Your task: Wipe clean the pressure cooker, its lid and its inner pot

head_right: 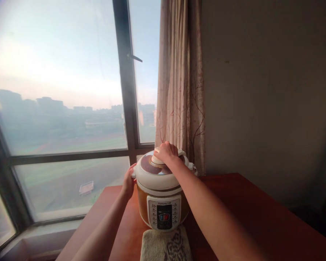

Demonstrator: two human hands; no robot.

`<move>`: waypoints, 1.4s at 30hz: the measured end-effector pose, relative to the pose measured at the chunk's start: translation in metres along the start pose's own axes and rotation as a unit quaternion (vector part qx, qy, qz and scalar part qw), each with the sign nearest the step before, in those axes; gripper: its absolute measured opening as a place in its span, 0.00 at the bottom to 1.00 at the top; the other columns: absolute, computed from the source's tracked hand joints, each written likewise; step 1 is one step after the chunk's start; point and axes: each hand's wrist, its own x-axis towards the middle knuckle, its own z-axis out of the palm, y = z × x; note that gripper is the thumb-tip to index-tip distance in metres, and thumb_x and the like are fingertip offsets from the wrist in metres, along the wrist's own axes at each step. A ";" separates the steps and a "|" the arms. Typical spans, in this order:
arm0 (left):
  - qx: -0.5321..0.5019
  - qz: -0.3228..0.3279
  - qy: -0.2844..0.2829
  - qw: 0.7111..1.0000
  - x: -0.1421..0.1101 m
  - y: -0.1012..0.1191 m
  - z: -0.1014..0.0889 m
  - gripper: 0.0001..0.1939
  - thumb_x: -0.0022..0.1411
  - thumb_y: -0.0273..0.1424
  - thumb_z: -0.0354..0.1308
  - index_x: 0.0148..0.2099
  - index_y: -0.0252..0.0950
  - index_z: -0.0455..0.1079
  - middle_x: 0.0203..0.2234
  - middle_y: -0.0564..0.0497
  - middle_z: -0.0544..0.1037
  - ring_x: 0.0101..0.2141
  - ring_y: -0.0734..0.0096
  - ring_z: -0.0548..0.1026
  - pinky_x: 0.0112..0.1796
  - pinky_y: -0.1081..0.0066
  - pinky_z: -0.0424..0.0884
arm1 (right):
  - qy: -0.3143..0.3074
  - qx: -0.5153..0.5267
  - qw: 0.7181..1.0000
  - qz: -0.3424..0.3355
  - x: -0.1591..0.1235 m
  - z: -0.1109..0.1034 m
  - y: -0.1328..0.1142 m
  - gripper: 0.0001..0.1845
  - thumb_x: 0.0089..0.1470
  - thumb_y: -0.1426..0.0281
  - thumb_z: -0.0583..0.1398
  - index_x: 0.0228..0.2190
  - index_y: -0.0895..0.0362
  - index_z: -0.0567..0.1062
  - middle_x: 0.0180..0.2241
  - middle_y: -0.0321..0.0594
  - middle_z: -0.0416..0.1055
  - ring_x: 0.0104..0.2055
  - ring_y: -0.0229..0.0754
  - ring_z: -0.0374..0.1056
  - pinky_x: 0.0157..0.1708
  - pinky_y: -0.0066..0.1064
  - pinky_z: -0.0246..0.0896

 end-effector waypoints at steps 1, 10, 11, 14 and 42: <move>-0.001 0.000 0.000 1.000 0.000 0.000 0.000 0.26 0.52 0.46 0.56 0.50 0.40 0.73 0.36 0.50 0.77 0.32 0.67 0.72 0.33 0.71 0.66 | 0.001 0.002 1.000 0.007 0.000 0.000 -0.002 0.27 0.57 0.53 0.55 0.45 0.59 0.80 0.47 0.54 0.76 0.47 0.55 0.74 0.44 0.39 0.66; -0.001 -0.003 -0.008 1.000 0.002 0.003 -0.002 0.27 0.52 0.46 0.56 0.52 0.41 0.72 0.39 0.50 0.78 0.34 0.66 0.72 0.32 0.72 0.65 | 0.014 0.030 0.999 0.023 -0.001 0.005 -0.007 0.27 0.59 0.53 0.54 0.46 0.60 0.80 0.47 0.55 0.75 0.47 0.53 0.74 0.44 0.37 0.66; -0.002 -0.004 -0.008 1.000 0.002 0.004 -0.002 0.27 0.52 0.46 0.56 0.53 0.41 0.72 0.39 0.50 0.78 0.34 0.67 0.72 0.32 0.72 0.65 | 0.014 0.032 0.999 0.018 -0.001 0.004 -0.006 0.27 0.59 0.54 0.54 0.46 0.60 0.80 0.47 0.54 0.75 0.47 0.52 0.74 0.44 0.36 0.66; -0.008 -0.005 -0.006 1.000 0.003 0.003 -0.003 0.27 0.52 0.45 0.56 0.53 0.40 0.72 0.38 0.50 0.77 0.33 0.68 0.71 0.32 0.72 0.65 | 0.010 0.037 0.999 -0.005 -0.002 0.003 0.000 0.26 0.57 0.54 0.55 0.45 0.59 0.80 0.47 0.52 0.75 0.46 0.51 0.74 0.44 0.35 0.65; -0.046 -0.001 -0.018 0.999 -0.002 0.002 0.000 0.25 0.54 0.45 0.58 0.51 0.39 0.72 0.37 0.51 0.78 0.33 0.68 0.72 0.31 0.73 0.66 | -0.027 0.182 0.981 -0.053 0.011 0.029 0.030 0.24 0.51 0.49 0.61 0.38 0.55 0.81 0.48 0.49 0.73 0.44 0.53 0.72 0.42 0.36 0.62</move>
